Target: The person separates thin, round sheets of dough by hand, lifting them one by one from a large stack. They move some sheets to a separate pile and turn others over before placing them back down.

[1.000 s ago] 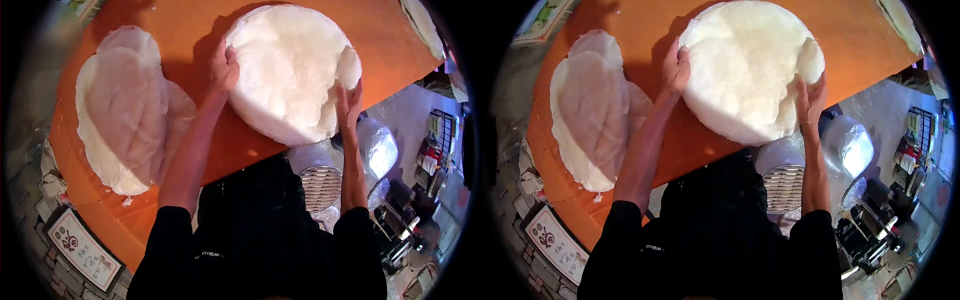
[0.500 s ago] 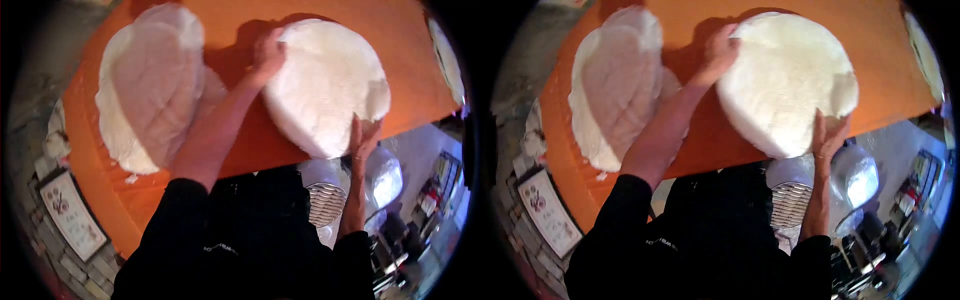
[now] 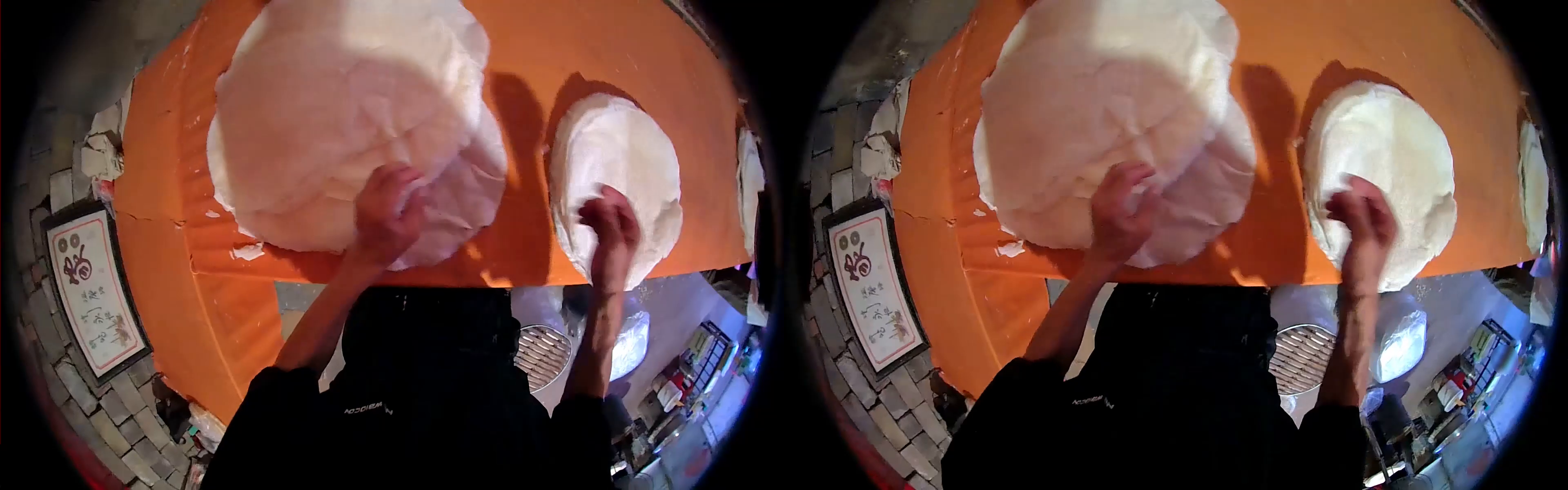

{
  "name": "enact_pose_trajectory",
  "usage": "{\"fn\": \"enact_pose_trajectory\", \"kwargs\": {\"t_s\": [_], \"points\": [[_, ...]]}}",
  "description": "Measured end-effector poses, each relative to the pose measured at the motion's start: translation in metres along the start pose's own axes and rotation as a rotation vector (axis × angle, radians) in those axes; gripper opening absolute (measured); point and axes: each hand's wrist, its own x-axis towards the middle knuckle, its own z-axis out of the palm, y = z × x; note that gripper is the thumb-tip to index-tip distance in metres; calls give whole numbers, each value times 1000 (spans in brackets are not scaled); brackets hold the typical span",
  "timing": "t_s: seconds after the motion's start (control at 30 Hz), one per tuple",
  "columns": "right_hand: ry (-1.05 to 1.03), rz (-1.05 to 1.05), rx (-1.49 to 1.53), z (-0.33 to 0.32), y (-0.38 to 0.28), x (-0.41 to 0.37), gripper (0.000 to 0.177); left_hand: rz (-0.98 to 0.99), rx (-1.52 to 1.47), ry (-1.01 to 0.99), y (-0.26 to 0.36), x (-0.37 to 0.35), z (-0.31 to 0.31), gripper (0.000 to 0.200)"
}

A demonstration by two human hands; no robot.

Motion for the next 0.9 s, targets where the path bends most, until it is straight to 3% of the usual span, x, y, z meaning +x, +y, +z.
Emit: {"fn": "enact_pose_trajectory", "kwargs": {"t_s": [0.03,0.07,0.13,0.2,0.27,0.4,0.47,0.5,0.57,0.6,0.67,0.7,0.77,0.8,0.87,0.9], "points": [[-202,136,203,57,-22,-8,26,-19,73,34,-17,-6,-25,21],[-393,207,203,100,-23,-6,26,-41,142,66,-33,-13,-48,21],[-535,319,214,194,-38,-8,37,-124,120,86,-64,-28,-88,20],[-619,448,353,270,-17,13,38,-213,98,108,-82,-44,-114,20],[-560,597,406,321,13,32,38,-298,36,63,-93,-58,-134,18],[-678,684,360,362,34,30,35,-486,-158,-19,-97,-87,-153,15],[-628,571,191,379,28,22,30,-665,-407,-64,-97,-97,-152,14],[-624,564,186,386,16,17,30,-659,-415,-63,-99,-102,-149,14],[-555,362,-293,400,-15,4,27,-793,-714,-68,-105,-107,-140,13],[-551,359,-298,412,-22,1,27,-791,-721,-68,-106,-103,-142,13],[-600,-16,-457,438,-33,-6,27,-948,-1048,-119,-109,-92,-148,26],[-604,-13,-462,442,-51,-13,27,-953,-1051,-116,-118,-87,-152,26],[-730,-71,-31,443,-89,-34,27,-944,-1821,18,-136,-77,-161,42],[-734,-80,-36,436,-90,-31,27,-934,-1826,21,-130,-68,-165,42],[-737,-23,-26,408,-83,-16,27,-913,-1823,603,-118,-50,-180,49],[-744,-20,-30,394,-73,-11,27,-914,-1825,613,-127,-53,-181,49]]}}
